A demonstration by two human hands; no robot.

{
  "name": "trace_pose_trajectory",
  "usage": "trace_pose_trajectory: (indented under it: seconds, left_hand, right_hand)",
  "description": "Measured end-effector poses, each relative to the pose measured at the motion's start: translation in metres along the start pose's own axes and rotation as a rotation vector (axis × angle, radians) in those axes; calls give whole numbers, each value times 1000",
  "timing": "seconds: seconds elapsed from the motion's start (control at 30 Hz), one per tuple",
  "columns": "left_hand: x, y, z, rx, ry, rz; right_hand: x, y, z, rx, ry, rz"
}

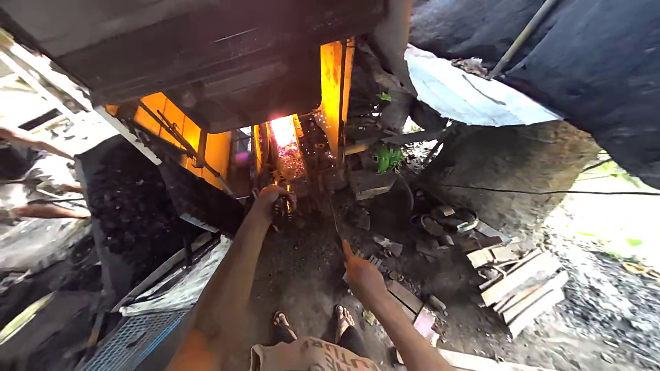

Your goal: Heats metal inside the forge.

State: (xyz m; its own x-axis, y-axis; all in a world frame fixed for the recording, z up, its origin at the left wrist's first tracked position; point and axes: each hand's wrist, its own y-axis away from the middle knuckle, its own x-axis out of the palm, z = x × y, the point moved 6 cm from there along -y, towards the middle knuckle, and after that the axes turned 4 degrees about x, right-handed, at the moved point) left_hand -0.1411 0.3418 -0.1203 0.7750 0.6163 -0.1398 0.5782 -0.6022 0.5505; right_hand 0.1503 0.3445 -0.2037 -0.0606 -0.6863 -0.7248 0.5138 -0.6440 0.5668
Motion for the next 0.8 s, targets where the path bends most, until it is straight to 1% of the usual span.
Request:
trace_pose_trajectory:
  seconds: [0.07, 0.17, 0.23, 0.3, 0.37, 0.47, 0.57, 0.63, 0.7, 0.73, 0.8]
  left_hand:
    - [0, 2, -1, -1, -97, -29]
    - [14, 4, 12, -20, -32, -27]
    - [30, -2, 33, -42, -44, -58]
    - [47, -7, 58, -71, -106, -123]
    - [62, -13, 77, -80, -131, -187]
    - [73, -19, 91, -76, -128, -222]
    - [81, -22, 93, -50, -169, -255]
    - [87, -25, 102, -52, -210, -268]
    - [92, -24, 103, -71, -241, -274]
    - [93, -23, 103, -79, -256, -274]
    - [94, -22, 104, -99, -285, -261]
  right_hand:
    - [-6, -11, 14, -10, 8, 41]
    - [-22, 3, 12, 18, 31, 3]
    - [-29, 17, 2, 33, 53, -32]
    - [-36, 28, -7, 20, 59, -37]
    - [-46, 31, -13, -24, -6, -56]
    - [-57, 28, -20, -134, -233, -109]
    - [-64, 14, -14, -165, -579, -35]
    - [-66, 2, 1, -135, -831, 53]
    - [-67, -13, 16, -78, -1014, 129]
    - [-65, -16, 19, -63, -1077, 152]
    - [-65, -7, 18, -52, -1097, 168]
